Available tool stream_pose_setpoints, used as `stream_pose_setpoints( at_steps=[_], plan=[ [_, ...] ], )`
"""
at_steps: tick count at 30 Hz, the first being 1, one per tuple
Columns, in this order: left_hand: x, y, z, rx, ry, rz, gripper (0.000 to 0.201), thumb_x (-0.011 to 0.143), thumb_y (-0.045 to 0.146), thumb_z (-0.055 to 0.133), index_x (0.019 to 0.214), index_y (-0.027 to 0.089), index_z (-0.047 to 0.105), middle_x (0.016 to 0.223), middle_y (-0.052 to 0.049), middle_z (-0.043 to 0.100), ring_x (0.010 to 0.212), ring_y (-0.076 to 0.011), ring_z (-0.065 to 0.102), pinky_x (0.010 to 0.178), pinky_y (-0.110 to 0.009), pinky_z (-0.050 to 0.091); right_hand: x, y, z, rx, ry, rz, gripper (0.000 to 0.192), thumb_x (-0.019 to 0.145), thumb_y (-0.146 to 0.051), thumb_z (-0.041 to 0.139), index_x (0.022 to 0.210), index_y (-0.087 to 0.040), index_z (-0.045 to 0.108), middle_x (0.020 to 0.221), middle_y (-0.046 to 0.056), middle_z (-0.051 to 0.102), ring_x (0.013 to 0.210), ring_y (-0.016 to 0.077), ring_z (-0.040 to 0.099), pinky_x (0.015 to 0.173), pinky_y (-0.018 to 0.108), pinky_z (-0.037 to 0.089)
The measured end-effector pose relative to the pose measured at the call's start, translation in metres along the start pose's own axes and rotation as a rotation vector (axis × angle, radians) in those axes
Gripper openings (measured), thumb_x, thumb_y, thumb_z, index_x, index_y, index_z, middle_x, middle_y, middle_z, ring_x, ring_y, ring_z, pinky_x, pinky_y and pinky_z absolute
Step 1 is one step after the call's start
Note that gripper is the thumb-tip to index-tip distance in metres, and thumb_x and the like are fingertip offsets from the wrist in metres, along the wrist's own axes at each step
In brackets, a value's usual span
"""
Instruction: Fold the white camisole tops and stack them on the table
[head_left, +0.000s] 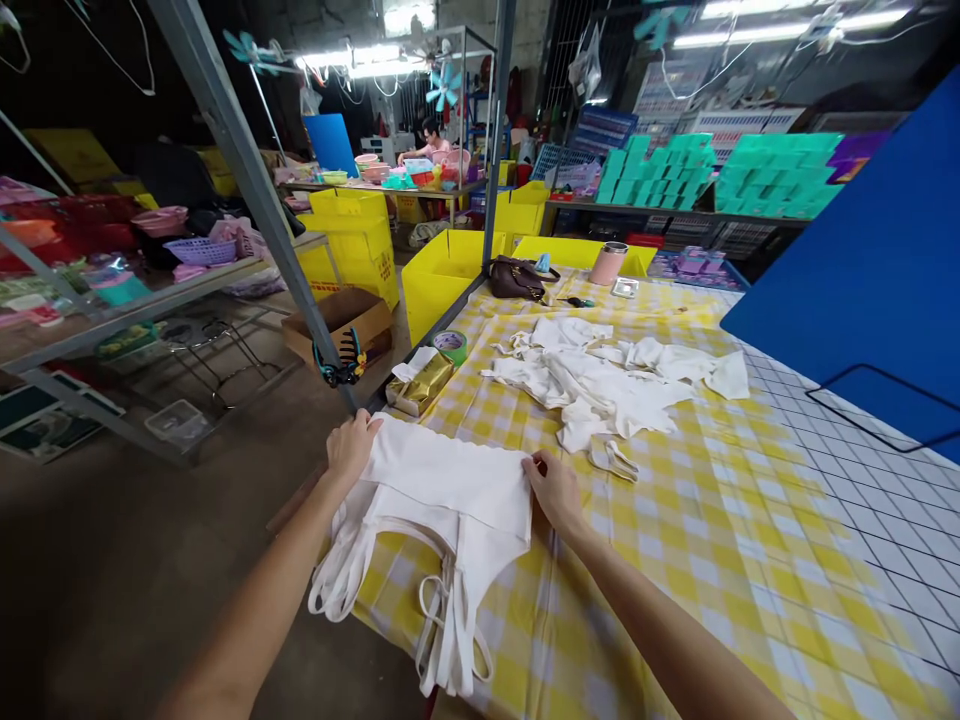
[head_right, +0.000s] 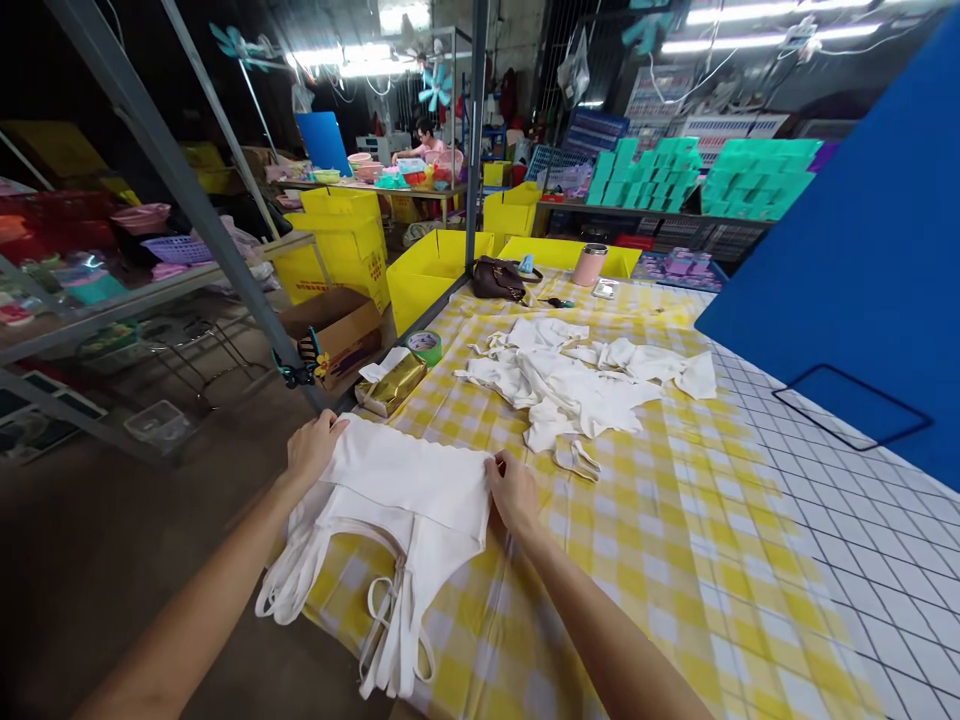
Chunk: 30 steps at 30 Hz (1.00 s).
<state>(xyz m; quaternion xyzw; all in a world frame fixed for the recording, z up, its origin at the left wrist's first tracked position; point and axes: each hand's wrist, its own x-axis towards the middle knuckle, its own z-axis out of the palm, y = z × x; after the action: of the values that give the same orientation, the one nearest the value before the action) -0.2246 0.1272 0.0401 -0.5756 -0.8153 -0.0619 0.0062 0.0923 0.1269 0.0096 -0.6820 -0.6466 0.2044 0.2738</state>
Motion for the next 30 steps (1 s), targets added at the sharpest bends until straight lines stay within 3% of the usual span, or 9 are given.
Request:
stream_pose_setpoints(
  at_steps=[5, 10, 13, 19, 24, 27, 30],
  plan=[
    [-0.007, 0.0, -0.005, 0.127, 0.096, 0.061, 0.045, 0.092, 0.04, 0.025, 0.112, 0.011, 0.052, 0.097, -0.017, 0.063, 0.088, -0.0285, 0.061, 0.074, -0.036, 0.04, 0.037, 0.015, -0.025, -0.063, 0.175, -0.006, 0.026, 0.08, -0.028, 0.04, 0.095, -0.016, 0.057, 0.088, 0.009, 0.06, 0.077, 0.021, 0.054, 0.067, 0.03, 0.039],
    [-0.027, 0.002, -0.016, 0.14, 0.188, 0.084, 0.046, 0.091, 0.039, 0.026, 0.119, 0.012, 0.05, 0.1, -0.016, 0.062, 0.093, -0.0292, 0.058, 0.077, -0.037, 0.039, 0.091, 0.027, -0.059, -0.145, 0.346, -0.012, 0.032, 0.078, -0.023, 0.042, 0.105, -0.012, 0.055, 0.107, 0.017, 0.05, 0.101, 0.0287, 0.044, 0.083, 0.038, 0.035],
    [-0.043, 0.009, -0.023, 0.042, 0.191, 0.16, 0.042, 0.091, 0.037, 0.028, 0.118, 0.016, 0.053, 0.1, -0.013, 0.062, 0.095, -0.0272, 0.057, 0.08, -0.036, 0.039, 0.119, 0.022, -0.068, -0.155, 0.37, -0.04, 0.027, 0.076, -0.025, 0.048, 0.098, -0.015, 0.058, 0.106, 0.016, 0.05, 0.103, 0.0301, 0.041, 0.084, 0.04, 0.034],
    [-0.074, 0.027, -0.035, -0.244, 0.183, 0.264, 0.034, 0.089, 0.035, 0.036, 0.111, 0.021, 0.057, 0.099, -0.009, 0.064, 0.096, -0.0244, 0.058, 0.083, -0.036, 0.041, 0.15, 0.0, -0.075, -0.057, 0.4, -0.008, 0.007, 0.069, -0.02, 0.053, 0.065, -0.016, 0.057, 0.09, 0.017, 0.054, 0.098, 0.0331, 0.045, 0.078, 0.045, 0.037],
    [-0.096, 0.044, -0.043, -0.518, 0.168, 0.328, 0.031, 0.086, 0.034, 0.037, 0.106, 0.023, 0.059, 0.09, -0.007, 0.063, 0.086, -0.0223, 0.059, 0.08, -0.037, 0.044, 0.132, -0.007, -0.113, 0.096, 0.446, -0.077, 0.009, 0.073, -0.025, 0.048, 0.071, -0.017, 0.054, 0.09, 0.011, 0.059, 0.089, 0.0232, 0.054, 0.08, 0.038, 0.041],
    [-0.112, 0.07, -0.041, -0.753, 0.054, 0.363, 0.029, 0.085, 0.033, 0.039, 0.105, 0.024, 0.058, 0.084, -0.005, 0.06, 0.08, -0.0192, 0.059, 0.075, -0.033, 0.048, 0.095, -0.004, -0.15, 0.259, 0.418, -0.172, 0.015, 0.077, -0.034, 0.048, 0.077, -0.019, 0.052, 0.091, 0.007, 0.062, 0.082, 0.0182, 0.057, 0.074, 0.031, 0.044],
    [-0.13, 0.109, -0.034, -0.994, -0.114, 0.397, 0.034, 0.082, 0.033, 0.046, 0.115, 0.025, 0.052, 0.094, -0.007, 0.057, 0.086, -0.0184, 0.058, 0.071, -0.03, 0.05, 0.042, -0.003, -0.184, 0.491, 0.292, -0.277, 0.025, 0.076, -0.045, 0.055, 0.074, -0.02, 0.051, 0.089, 0.006, 0.062, 0.081, 0.018, 0.057, 0.069, 0.029, 0.045]
  ],
)
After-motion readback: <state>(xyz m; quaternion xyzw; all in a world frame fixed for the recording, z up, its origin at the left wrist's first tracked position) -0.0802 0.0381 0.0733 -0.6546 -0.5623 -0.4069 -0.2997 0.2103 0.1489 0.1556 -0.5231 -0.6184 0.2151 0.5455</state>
